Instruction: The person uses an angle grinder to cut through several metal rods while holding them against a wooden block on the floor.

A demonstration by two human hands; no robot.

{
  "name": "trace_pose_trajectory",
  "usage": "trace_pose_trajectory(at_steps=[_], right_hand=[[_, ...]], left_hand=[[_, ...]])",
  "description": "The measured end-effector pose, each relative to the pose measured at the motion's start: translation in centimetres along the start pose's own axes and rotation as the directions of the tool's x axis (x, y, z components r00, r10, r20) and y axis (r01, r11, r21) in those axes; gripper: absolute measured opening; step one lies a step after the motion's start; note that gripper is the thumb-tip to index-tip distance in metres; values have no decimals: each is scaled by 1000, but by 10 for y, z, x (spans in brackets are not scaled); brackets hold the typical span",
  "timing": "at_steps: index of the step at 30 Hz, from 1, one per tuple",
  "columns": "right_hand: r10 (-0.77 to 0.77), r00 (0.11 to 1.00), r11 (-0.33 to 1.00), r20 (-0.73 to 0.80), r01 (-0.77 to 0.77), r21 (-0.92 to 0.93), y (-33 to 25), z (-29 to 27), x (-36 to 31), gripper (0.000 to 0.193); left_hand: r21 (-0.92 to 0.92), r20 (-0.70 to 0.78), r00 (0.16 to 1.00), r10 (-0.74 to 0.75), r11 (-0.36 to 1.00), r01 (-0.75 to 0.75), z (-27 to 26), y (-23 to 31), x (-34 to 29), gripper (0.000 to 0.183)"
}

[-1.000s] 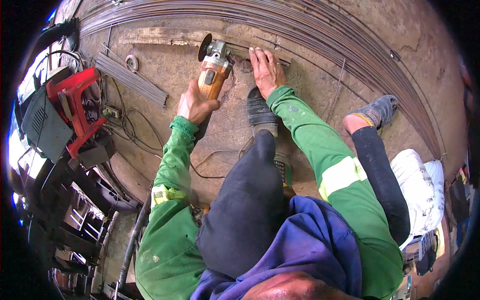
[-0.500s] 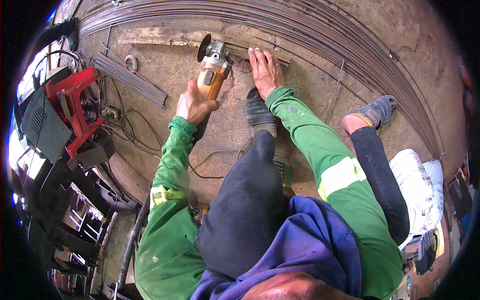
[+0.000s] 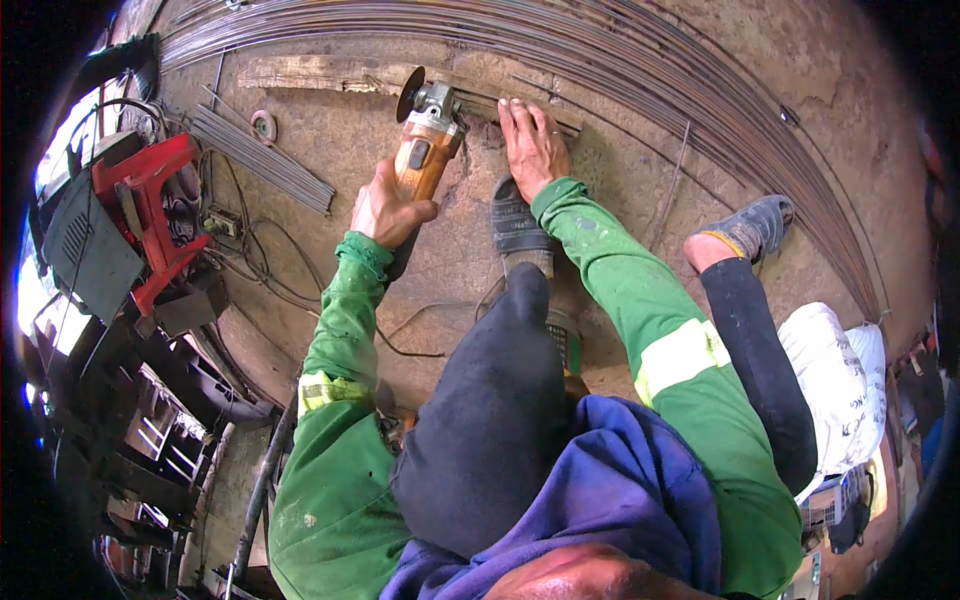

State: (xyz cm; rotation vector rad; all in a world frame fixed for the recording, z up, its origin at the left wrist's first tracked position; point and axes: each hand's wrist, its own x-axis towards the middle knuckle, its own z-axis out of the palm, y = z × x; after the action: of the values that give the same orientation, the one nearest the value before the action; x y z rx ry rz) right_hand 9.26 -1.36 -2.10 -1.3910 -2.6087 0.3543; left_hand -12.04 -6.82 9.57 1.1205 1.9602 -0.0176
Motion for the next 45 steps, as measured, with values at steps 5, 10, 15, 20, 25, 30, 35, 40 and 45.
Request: trace_pose_trajectory(at_steps=[5, 10, 15, 20, 25, 30, 35, 40, 45], right_hand=[[1, 1000, 1000, -22, -1, -6, 0, 2, 2, 51], [14, 1000, 1000, -4, -14, 23, 1, -4, 3, 49], [22, 998, 999, 51, -23, 24, -1, -2, 2, 52], [19, 999, 1000, 46, -19, 8, 0, -1, 1, 53], [29, 999, 999, 46, -31, 41, 0, 0, 1, 52], [25, 999, 1000, 47, -25, 8, -1, -2, 2, 53], [27, 999, 1000, 44, -27, 7, -1, -2, 3, 52], [37, 998, 997, 46, -40, 61, -1, -4, 4, 55], [47, 998, 997, 50, -50, 62, -2, 0, 3, 54]], left_hand=[[10, 1, 1000, -3, 1000, 3, -1, -1, 0, 81], [-3, 11, 1000, -21, 1000, 21, -3, 7, -1, 80], [-27, 31, 998, -63, 998, 64, -6, 14, -3, 76], [-59, 23, 999, -31, 998, 33, -9, 18, -2, 72], [-40, 39, 997, -64, 997, 65, -11, 17, 0, 72], [-27, 38, 997, -61, 998, 62, -10, 17, 2, 73], [-7, 31, 998, -50, 999, 50, -10, 20, 1, 76], [-7, 42, 997, -59, 998, 60, -10, 19, 2, 77], [11, 21, 999, -49, 999, 48, -9, 18, 3, 77]])
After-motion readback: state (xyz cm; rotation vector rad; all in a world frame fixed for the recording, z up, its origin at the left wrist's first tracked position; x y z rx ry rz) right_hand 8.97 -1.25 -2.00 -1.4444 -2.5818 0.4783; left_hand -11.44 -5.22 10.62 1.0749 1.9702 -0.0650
